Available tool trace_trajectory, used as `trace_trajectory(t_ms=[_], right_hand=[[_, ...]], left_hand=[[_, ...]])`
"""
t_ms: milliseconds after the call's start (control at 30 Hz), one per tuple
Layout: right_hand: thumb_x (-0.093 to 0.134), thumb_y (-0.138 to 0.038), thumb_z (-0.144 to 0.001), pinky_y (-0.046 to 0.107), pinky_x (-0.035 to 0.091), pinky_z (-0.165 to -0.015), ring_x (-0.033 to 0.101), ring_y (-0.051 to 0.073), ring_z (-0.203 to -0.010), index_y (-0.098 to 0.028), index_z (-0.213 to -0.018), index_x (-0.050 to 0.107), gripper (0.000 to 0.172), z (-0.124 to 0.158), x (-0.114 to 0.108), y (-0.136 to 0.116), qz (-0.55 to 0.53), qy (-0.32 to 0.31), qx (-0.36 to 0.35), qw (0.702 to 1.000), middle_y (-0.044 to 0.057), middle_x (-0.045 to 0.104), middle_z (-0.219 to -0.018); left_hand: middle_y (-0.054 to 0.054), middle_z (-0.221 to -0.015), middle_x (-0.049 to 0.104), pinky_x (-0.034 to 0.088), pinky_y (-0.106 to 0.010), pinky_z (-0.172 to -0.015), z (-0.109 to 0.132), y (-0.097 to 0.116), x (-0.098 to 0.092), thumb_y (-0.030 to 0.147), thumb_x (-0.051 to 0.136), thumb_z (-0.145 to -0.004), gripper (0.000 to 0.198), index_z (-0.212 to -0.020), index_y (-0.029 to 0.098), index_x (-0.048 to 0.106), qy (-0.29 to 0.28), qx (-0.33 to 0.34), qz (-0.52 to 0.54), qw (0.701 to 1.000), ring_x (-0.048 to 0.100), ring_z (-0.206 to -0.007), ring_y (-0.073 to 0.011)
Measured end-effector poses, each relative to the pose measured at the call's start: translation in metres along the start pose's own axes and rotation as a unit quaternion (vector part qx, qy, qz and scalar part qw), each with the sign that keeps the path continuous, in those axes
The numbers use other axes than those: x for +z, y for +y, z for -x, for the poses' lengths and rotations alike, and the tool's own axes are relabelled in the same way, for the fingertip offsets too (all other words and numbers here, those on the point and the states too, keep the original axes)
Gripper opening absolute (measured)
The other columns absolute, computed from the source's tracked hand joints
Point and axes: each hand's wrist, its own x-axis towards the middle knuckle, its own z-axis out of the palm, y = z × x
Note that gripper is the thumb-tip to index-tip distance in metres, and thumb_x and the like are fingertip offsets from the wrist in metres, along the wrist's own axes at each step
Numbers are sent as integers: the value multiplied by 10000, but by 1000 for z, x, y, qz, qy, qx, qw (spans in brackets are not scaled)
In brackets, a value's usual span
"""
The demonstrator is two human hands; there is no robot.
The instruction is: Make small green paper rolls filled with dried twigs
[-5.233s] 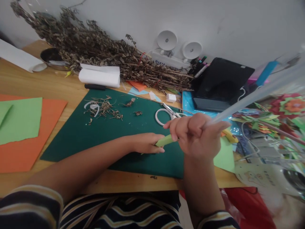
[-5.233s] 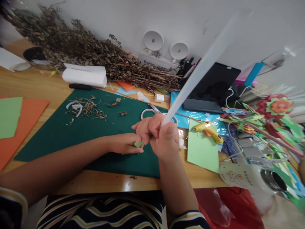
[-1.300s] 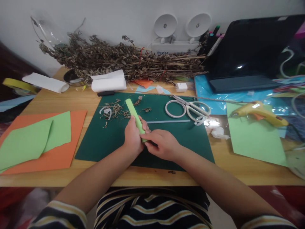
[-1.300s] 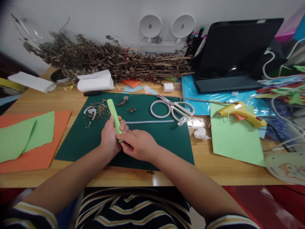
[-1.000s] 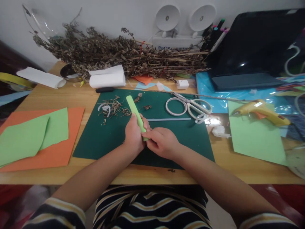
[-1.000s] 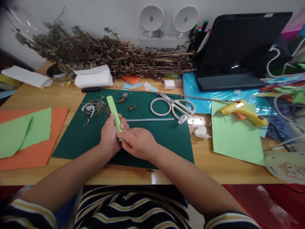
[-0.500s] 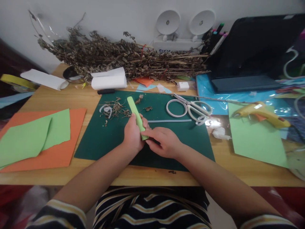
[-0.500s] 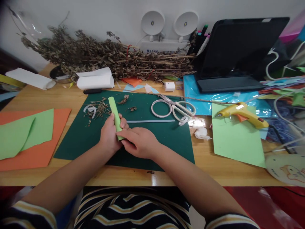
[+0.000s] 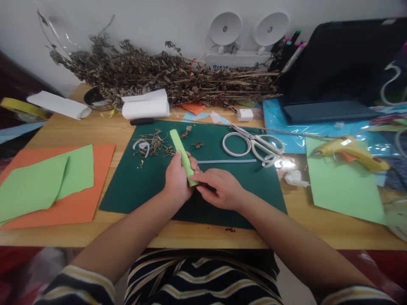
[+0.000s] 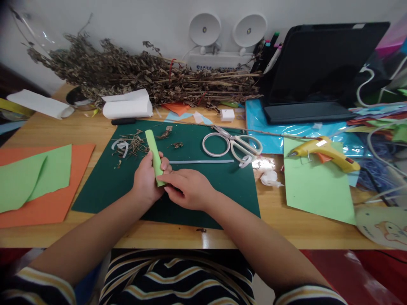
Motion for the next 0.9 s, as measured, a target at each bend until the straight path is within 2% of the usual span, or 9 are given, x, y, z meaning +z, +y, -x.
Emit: trace_trajectory(t_ms=[133,233,300,400,467,533,733,833,900], right_hand=[[438,-197,-764,213,459,-629,578,95,-646,-196,-1024,509,270,1,-13,8,-18,3,42,999,-6,637,-724],[426,-253,-779,250,455,-642,574,123,-679,-184,-1005,528,258,5,-36,24,69,26,119,990,21,632,-762],[408,-297,-791,299,443,-666,563,166,-742,-167,-984,548,271,10,-56,39,166,18,219,961,59,616,-802],[477,-442,-722,402,405,-697,501,283,-880,-184,-895,590,331,19,-82,60,319,-90,312,890,111,559,-909],[495,-523,-673,435,390,-662,469,329,-897,-214,-862,591,375,25,-90,68,353,-160,363,848,114,529,-923],[496,-534,-669,447,377,-663,459,332,-899,-228,-866,581,374,27,-91,70,357,-200,383,828,109,512,-929],[517,-449,-701,451,338,-711,448,302,-908,-250,-909,566,292,24,-84,64,352,-220,356,837,93,497,-970],[517,-429,-715,431,312,-723,429,294,-929,-255,-919,566,272,18,-74,57,346,-211,285,868,86,494,-1014],[502,-404,-737,408,300,-731,422,278,-934,-234,-919,560,256,13,-61,51,318,-201,228,898,86,502,-1019]], left_hand=[[56,-395,400,351,-190,-367,-5,9,-2,310,213,-862,270,-694,184,383,-10,3,-19,1000,382,-306,-82],[49,-417,432,410,-221,-429,-10,15,-7,336,252,-858,282,-691,174,411,-50,31,-50,997,415,-318,-80],[31,-459,479,414,-225,-431,-12,17,-10,351,301,-844,267,-713,165,441,-82,58,-70,992,450,-342,-86],[-11,-583,566,436,-233,-459,-12,18,-14,355,425,-791,208,-762,156,479,-140,138,-123,973,540,-449,-113],[-26,-677,599,465,-254,-525,-10,16,-15,324,520,-731,173,-769,161,476,-176,181,-164,954,580,-543,-128],[-12,-705,602,474,-275,-583,-8,14,-15,256,583,-674,180,-766,176,450,-198,198,-190,941,588,-590,-131],[68,-546,490,415,-240,-540,-2,15,-13,90,549,-615,205,-730,203,423,-214,198,-163,943,477,-458,-80],[57,-495,441,359,-217,-479,2,16,-13,144,552,-639,125,-630,185,435,-230,206,-172,936,422,-431,-75],[50,-474,414,327,-213,-460,6,15,-14,193,572,-650,163,-572,177,431,-239,214,-191,928,395,-427,-74]])
